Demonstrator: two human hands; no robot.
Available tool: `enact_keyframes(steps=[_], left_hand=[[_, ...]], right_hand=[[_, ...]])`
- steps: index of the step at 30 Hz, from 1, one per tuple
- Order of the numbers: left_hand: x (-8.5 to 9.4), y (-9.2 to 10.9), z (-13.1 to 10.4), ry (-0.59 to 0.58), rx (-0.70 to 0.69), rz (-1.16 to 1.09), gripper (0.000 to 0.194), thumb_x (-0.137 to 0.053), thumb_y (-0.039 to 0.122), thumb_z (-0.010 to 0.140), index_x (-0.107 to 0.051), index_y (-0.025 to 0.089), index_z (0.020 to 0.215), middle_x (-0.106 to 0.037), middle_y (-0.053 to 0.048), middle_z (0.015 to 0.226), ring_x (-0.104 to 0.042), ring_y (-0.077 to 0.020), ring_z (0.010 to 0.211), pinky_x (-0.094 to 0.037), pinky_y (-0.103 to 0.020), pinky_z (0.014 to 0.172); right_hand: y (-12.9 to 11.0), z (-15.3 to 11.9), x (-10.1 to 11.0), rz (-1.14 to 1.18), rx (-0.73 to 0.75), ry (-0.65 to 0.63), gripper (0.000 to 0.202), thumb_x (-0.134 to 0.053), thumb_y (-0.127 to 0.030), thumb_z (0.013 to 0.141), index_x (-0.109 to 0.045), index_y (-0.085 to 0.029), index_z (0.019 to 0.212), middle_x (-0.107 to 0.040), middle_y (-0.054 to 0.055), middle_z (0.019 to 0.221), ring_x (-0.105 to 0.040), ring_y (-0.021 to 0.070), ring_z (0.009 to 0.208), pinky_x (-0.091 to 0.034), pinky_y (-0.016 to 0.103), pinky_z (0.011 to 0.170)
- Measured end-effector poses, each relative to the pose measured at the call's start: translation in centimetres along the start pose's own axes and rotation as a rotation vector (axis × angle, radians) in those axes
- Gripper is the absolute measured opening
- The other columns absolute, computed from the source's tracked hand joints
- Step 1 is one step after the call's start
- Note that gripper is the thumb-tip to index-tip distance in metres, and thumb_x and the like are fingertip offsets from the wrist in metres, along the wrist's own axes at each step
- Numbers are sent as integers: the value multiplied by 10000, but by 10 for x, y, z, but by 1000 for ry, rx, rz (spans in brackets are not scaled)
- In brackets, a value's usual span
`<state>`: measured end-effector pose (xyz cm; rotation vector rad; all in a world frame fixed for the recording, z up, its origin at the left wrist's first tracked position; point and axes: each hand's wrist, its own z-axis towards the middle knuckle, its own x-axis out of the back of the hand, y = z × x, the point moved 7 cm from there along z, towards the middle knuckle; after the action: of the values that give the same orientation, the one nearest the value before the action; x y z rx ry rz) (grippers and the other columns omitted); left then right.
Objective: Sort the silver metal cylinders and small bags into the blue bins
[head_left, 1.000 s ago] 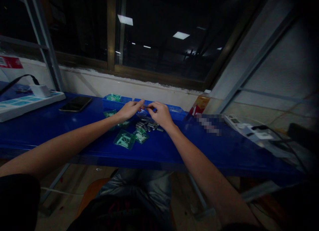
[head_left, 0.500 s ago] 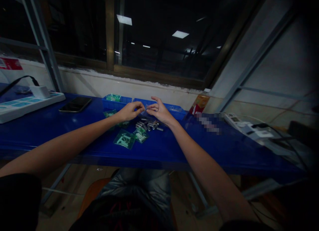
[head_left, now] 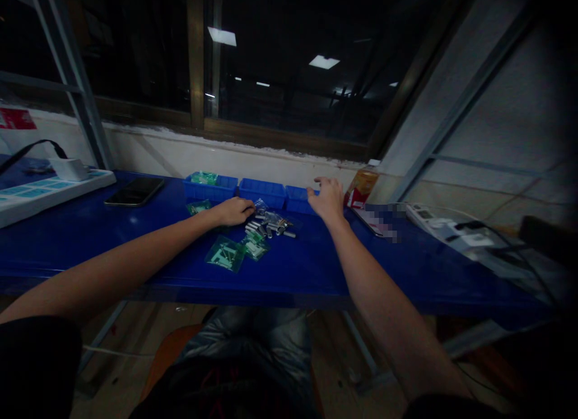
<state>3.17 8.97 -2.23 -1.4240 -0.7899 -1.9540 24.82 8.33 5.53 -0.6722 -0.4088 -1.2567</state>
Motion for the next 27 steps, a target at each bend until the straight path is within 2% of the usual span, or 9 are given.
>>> enact_keyframes(steps=[3,6,8,11,14,17,22,24,27], left_hand=[[-5,4,-3,-66,-15,34,403,-320,267,874,-523,145,1200,-600,-103,1162,-564,-209,1025,-395,-301,889],[-7,10,-8,-98,-25,87,447,-309,262,872,-456,142,1277,-535,-130,1234,-515,-241,1098,-380,-339,919],[-7,13,-11,-112,-18,110,461,-288,272,879,-429,150,1302,-496,-138,1270,-495,-262,1116,-382,-369,917],[-7,18,-14,-118,-13,108,459,-274,268,887,-400,198,1323,-465,-108,1310,-478,-261,1131,-389,-380,908],[-2,23,-14,-63,-49,80,430,-312,240,876,-457,210,1279,-536,-88,1230,-501,-225,1097,-388,-349,909],[12,22,-11,71,-33,-35,362,-354,285,867,-598,174,1110,-626,-96,1077,-553,-217,1010,-406,-331,868],[27,2,-10,192,213,-696,641,-155,535,888,-653,133,931,-691,-110,873,-630,-181,723,-441,-279,584],[32,-2,-11,226,248,-909,633,-195,572,869,-636,126,953,-684,-117,877,-622,-168,671,-421,-266,524],[44,-8,-16,362,280,-984,405,-445,470,817,-621,120,920,-667,-101,881,-598,-145,659,-414,-249,527]], right_hand=[[-29,-13,-26,103,66,-203,281,-418,-312,823,-625,-186,966,-646,78,891,-580,209,862,-415,331,804],[-60,-32,-60,132,94,-435,272,-472,-354,797,-631,-204,960,-668,56,884,-600,186,819,-426,285,735],[-68,-41,-75,109,85,-518,331,-531,-391,758,-623,-174,991,-672,80,901,-604,189,817,-428,272,715],[-63,-43,-83,116,33,-542,316,-568,-364,729,-642,-157,957,-678,78,858,-608,179,787,-427,248,693],[-58,-38,-76,212,2,-511,171,-545,-240,720,-671,-166,809,-673,41,759,-605,152,725,-420,222,658],[-64,-33,-59,338,43,-412,152,-502,-191,721,-649,-162,741,-644,19,687,-583,137,657,-415,221,619],[-88,-36,-10,454,274,-46,173,-400,-205,811,-560,-163,864,-604,52,787,-550,159,739,-414,273,708],[-99,-42,-2,468,391,-45,158,-392,-191,820,-545,-172,853,-588,64,824,-539,170,793,-409,287,744],[-111,-49,-3,506,482,-145,129,-429,-185,806,-558,-183,802,-574,61,839,-530,173,830,-410,295,769]])
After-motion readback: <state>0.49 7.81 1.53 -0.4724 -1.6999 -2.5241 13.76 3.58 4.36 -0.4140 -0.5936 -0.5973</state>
